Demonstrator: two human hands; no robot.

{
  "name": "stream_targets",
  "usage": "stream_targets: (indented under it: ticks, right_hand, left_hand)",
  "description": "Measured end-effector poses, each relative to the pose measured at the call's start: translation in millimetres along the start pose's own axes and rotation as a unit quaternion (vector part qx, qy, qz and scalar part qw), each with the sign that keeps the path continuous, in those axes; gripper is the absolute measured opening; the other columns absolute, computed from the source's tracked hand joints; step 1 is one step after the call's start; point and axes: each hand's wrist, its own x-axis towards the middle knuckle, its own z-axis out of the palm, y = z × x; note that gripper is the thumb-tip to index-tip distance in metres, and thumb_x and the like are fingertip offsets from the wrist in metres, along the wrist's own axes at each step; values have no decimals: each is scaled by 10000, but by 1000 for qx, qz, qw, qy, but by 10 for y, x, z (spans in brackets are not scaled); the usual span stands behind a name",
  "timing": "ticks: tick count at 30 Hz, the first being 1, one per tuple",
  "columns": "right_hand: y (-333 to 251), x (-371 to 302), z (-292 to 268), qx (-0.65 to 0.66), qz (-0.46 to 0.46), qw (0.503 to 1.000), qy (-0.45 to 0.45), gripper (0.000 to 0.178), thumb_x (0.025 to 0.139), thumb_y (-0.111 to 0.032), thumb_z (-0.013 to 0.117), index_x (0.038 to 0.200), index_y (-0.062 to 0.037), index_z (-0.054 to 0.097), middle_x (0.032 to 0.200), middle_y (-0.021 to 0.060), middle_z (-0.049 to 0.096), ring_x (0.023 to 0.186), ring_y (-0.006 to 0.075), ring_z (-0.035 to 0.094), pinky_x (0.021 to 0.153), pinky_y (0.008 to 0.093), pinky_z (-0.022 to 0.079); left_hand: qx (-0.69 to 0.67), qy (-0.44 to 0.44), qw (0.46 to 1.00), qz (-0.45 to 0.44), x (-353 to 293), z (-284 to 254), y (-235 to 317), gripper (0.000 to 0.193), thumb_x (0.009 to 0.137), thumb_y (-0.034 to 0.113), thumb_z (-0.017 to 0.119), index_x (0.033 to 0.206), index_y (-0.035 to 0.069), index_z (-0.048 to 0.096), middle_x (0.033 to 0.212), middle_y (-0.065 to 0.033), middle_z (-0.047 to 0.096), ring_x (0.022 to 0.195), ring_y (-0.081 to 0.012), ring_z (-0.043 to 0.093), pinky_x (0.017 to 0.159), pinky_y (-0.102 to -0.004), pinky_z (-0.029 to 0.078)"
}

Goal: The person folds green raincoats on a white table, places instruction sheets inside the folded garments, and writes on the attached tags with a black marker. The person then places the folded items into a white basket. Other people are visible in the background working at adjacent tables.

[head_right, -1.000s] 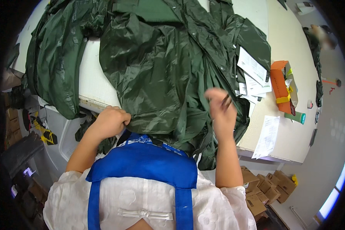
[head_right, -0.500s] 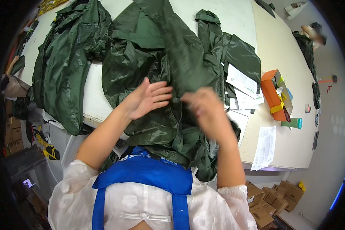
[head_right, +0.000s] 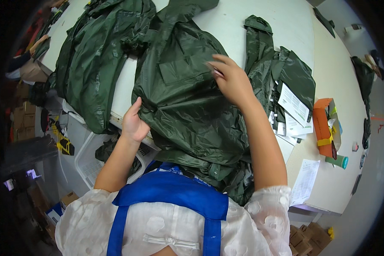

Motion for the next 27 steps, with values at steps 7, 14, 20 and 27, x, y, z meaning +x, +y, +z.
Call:
stream_targets:
  ticks: [7, 14, 20, 27]
  right_hand:
    - [4, 632, 289, -174, -70, 958, -216, 292, 786, -73, 556, 1069, -93, 625, 1148, 116, 576, 985, 325, 572, 847, 396, 458]
    - [-309, -467, 132, -117, -330, 929, 122, 290, 638, 47, 643, 923, -8, 656, 877, 167, 622, 777, 305, 618, 677, 346, 527]
    - [-356, -958, 393, -104, -292, 941, 134, 306, 626, 30, 658, 930, 3, 660, 909, 146, 599, 663, 227, 579, 500, 296, 456]
    - [-341, -1060, 535, -90, -288, 948, 104, 305, 621, 11, 659, 926, 8, 666, 941, 142, 601, 689, 224, 580, 524, 299, 462]
  left_hand:
    - [123, -15, 992, 22, -134, 117, 47, 558, 892, 271, 587, 1344, 18, 379, 1337, -149, 460, 1229, -306, 442, 1052, -467, 317]
    - [-51, -13, 998, 40, -320, 1, 173, 479, 975, 323, 414, 1338, 12, 375, 1342, -150, 453, 1234, -296, 443, 1042, -459, 342]
    - [-46, -33, 996, 70, -395, -19, 147, 509, 970, 364, 413, 1345, 23, 369, 1354, -140, 441, 1242, -295, 432, 1051, -472, 323]
    - [81, -6, 996, 25, -474, -12, 169, 500, 875, 188, 603, 1300, -4, 421, 1274, -148, 512, 1162, -266, 507, 976, -438, 416]
